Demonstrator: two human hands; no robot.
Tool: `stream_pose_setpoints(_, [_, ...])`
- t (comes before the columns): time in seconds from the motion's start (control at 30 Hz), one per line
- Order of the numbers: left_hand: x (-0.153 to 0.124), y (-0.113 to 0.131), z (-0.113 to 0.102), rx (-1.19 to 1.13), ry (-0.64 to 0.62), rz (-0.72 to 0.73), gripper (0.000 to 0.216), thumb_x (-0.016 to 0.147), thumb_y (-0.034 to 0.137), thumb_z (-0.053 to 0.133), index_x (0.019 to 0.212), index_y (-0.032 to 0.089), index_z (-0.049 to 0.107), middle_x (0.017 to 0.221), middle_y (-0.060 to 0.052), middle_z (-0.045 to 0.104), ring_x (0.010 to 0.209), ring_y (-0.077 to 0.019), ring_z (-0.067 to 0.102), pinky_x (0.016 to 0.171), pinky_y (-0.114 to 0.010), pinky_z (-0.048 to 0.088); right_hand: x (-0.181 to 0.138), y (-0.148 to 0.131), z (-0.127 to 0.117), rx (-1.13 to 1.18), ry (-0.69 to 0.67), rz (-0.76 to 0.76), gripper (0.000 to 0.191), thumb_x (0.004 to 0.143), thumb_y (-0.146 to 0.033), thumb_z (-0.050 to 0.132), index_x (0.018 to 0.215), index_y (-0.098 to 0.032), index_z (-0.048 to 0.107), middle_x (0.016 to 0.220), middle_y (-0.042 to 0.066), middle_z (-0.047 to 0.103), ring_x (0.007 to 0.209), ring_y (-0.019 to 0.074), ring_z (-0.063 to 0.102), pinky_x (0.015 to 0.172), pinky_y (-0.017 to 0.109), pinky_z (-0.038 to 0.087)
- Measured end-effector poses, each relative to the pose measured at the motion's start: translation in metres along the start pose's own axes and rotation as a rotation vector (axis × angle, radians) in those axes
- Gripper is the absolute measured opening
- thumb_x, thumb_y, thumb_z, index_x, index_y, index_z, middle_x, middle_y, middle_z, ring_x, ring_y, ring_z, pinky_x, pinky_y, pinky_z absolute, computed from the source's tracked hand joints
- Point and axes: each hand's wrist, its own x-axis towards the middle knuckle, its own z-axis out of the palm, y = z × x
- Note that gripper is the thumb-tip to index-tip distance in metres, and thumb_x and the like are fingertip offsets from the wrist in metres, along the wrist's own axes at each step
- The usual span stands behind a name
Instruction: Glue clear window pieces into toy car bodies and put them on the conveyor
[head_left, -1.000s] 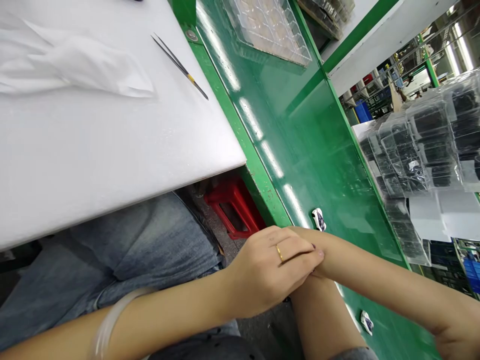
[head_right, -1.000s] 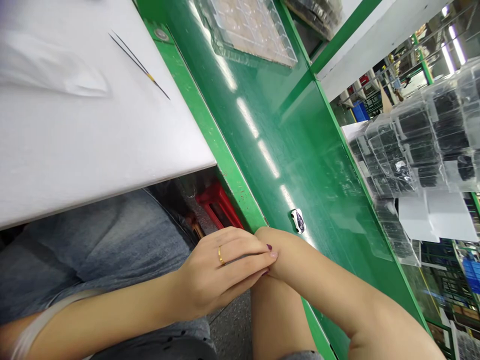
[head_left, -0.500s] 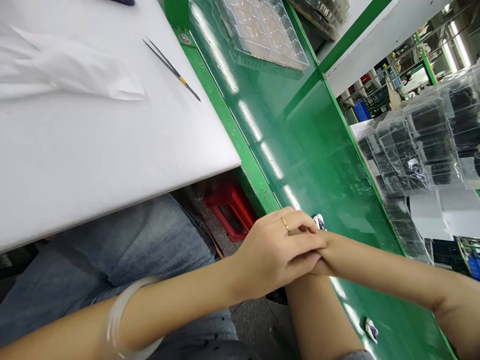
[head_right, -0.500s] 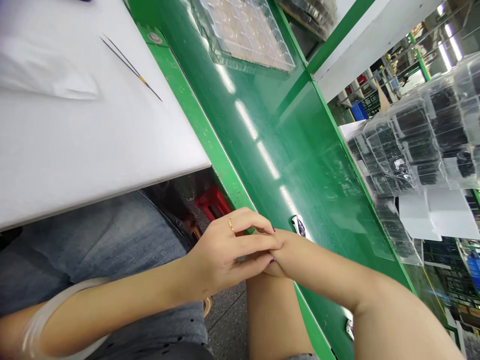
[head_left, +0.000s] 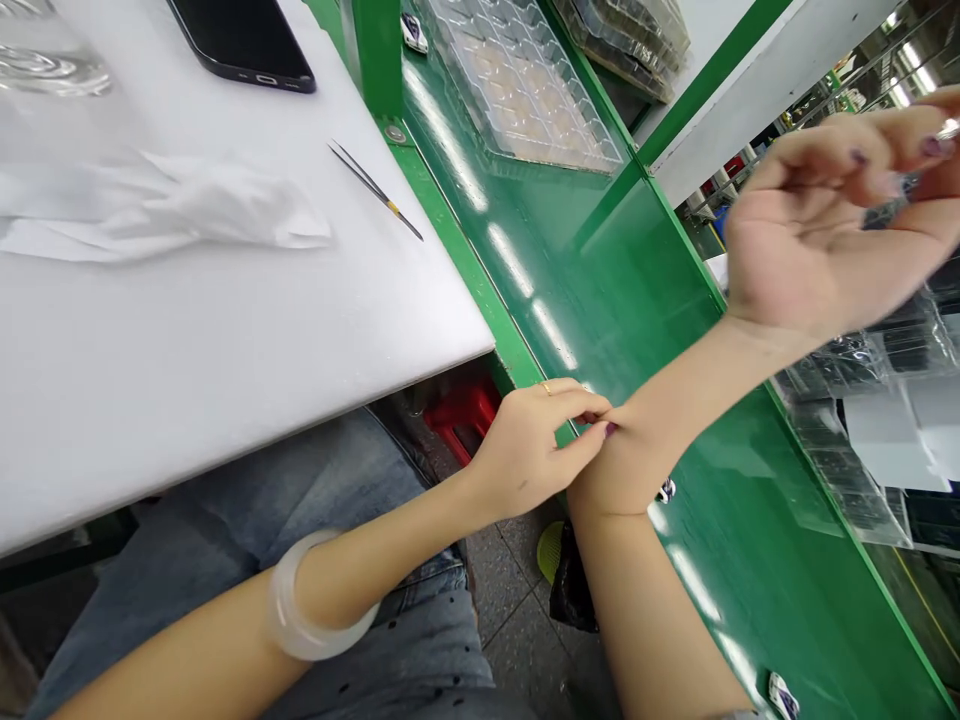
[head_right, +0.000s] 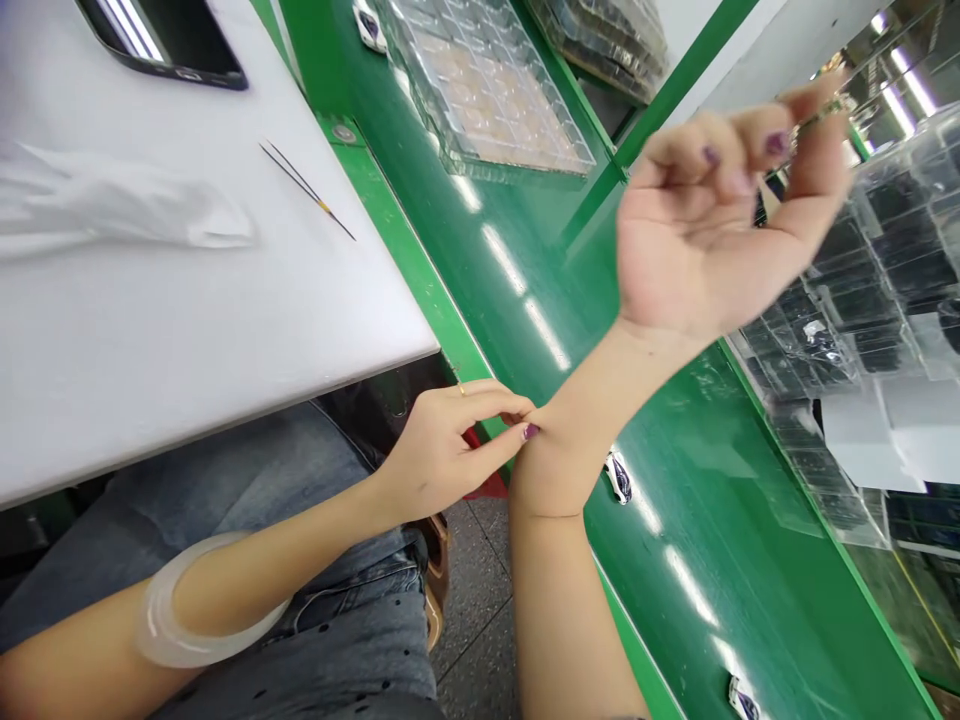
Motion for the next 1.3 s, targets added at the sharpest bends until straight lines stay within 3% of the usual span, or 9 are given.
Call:
stream_pose_setpoints(0.2, [0.001, -0.001, -0.014, -0.047, -0.022, -0.189, 0.015, 0.086, 0.013, 0.058, 0.082, 0.017, 0.072, 0.075, 0.000, 0.071, 0.069, -0.0132, 0.064, 0.063, -0.024, 0.047, 0.020, 0.040, 0.001, 0.505, 0.255, -0.071, 0.026, 0.092, -0.046, 0.044, 0.075, -0.028, 0.054, 0.059, -0.004, 0.045, 0.051, 0.0150, 0.049, 0.054, 0.034, 0.043])
stream_pose_setpoints(0.33, [0.000, 0.001, -0.017, 0.006, -0.106, -0.231, 0.014, 0.085, 0.030, 0.064, 0.079, 0.017, 0.064, 0.070, 0.001, 0.060, 0.064, -0.0137, 0.056, 0.059, -0.027, 0.042, 0.018, 0.038, 0.029, 1.031, 0.486, 0.048, 0.029, 0.095, -0.044, 0.034, 0.076, -0.024, 0.045, 0.055, -0.010, 0.043, 0.038, 0.0054, 0.032, 0.042, 0.024, 0.033])
stream_pose_setpoints(0.53, [0.002, -0.001, -0.014, 0.186, -0.266, -0.255, 0.040, 0.086, 0.058, 0.061, 0.093, 0.019, 0.057, 0.092, -0.002, 0.061, 0.075, -0.0191, 0.056, 0.062, -0.031, 0.040, 0.021, 0.027, 0.046, 1.278, 0.667, 0.197, 0.033, 0.099, -0.039, 0.034, 0.074, -0.020, 0.046, 0.052, -0.012, 0.033, 0.030, 0.0022, 0.027, 0.032, 0.016, 0.029])
stream_pose_setpoints(0.83, [0.007, 0.000, -0.008, 0.139, -0.233, -0.232, 0.039, 0.088, 0.053, 0.061, 0.104, 0.017, 0.061, 0.098, -0.005, 0.061, 0.086, -0.0230, 0.059, 0.070, -0.034, 0.044, 0.015, 0.036, 0.036, 1.648, 0.689, 0.296, 0.022, 0.092, -0.033, 0.047, 0.073, -0.021, 0.052, 0.054, -0.011, 0.035, 0.034, 0.0039, 0.029, 0.032, 0.016, 0.030])
stream_pose_setpoints(0.93, [0.011, 0.001, -0.006, 0.072, -0.227, -0.236, 0.041, 0.088, 0.050, 0.062, 0.111, 0.016, 0.061, 0.098, -0.005, 0.064, 0.087, -0.0228, 0.060, 0.072, -0.034, 0.044, 0.014, 0.036, 0.035, 1.716, 0.711, 0.295, 0.022, 0.090, -0.030, 0.048, 0.072, -0.019, 0.054, 0.055, -0.011, 0.036, 0.037, 0.0027, 0.028, 0.034, 0.014, 0.028])
stream_pose_setpoints(1.0, [0.018, 0.004, -0.003, -0.013, -0.216, -0.256, 0.038, 0.090, 0.051, 0.059, 0.103, 0.016, 0.064, 0.089, -0.004, 0.065, 0.081, -0.0211, 0.059, 0.068, -0.032, 0.044, 0.014, 0.035, 0.036, 1.803, 0.746, 0.288, 0.018, 0.089, -0.027, 0.051, 0.075, -0.018, 0.058, 0.059, -0.010, 0.037, 0.040, 0.0014, 0.028, 0.037, 0.012, 0.026])
stream_pose_setpoints(1.07, [0.027, 0.007, -0.001, -0.156, -0.193, -0.307, 0.039, 0.093, 0.053, 0.053, 0.092, 0.017, 0.065, 0.080, -0.002, 0.064, 0.074, -0.0188, 0.059, 0.063, -0.030, 0.043, 0.013, 0.035, 0.037, 2.044, 0.767, 0.264, 0.009, 0.085, -0.017, 0.057, 0.079, -0.017, 0.063, 0.064, -0.009, 0.041, 0.046, 0.0009, 0.029, 0.040, 0.011, 0.026])
stream_pose_setpoints(1.17, [0.041, 0.009, 0.003, -0.404, -0.182, -0.377, 0.044, 0.094, 0.056, 0.048, 0.082, 0.017, 0.064, 0.073, -0.002, 0.064, 0.070, -0.0177, 0.060, 0.057, -0.027, 0.043, 0.013, 0.034, 0.038, 2.382, 0.774, 0.214, 0.017, 0.078, -0.001, 0.062, 0.081, -0.016, 0.068, 0.073, -0.006, 0.048, 0.055, 0.0026, 0.037, 0.043, 0.013, 0.028])
stream_pose_setpoints(1.3, [0.050, 0.005, 0.006, -0.598, -0.205, -0.393, 0.038, 0.090, 0.054, 0.059, 0.081, 0.017, 0.066, 0.075, -0.003, 0.066, 0.073, -0.0186, 0.063, 0.057, -0.026, 0.047, 0.011, 0.035, 0.036, 2.187, 0.887, 0.170, 0.004, 0.085, -0.018, 0.069, 0.085, -0.014, 0.066, 0.074, -0.003, 0.046, 0.061, 0.0059, 0.034, 0.044, 0.018, 0.025])
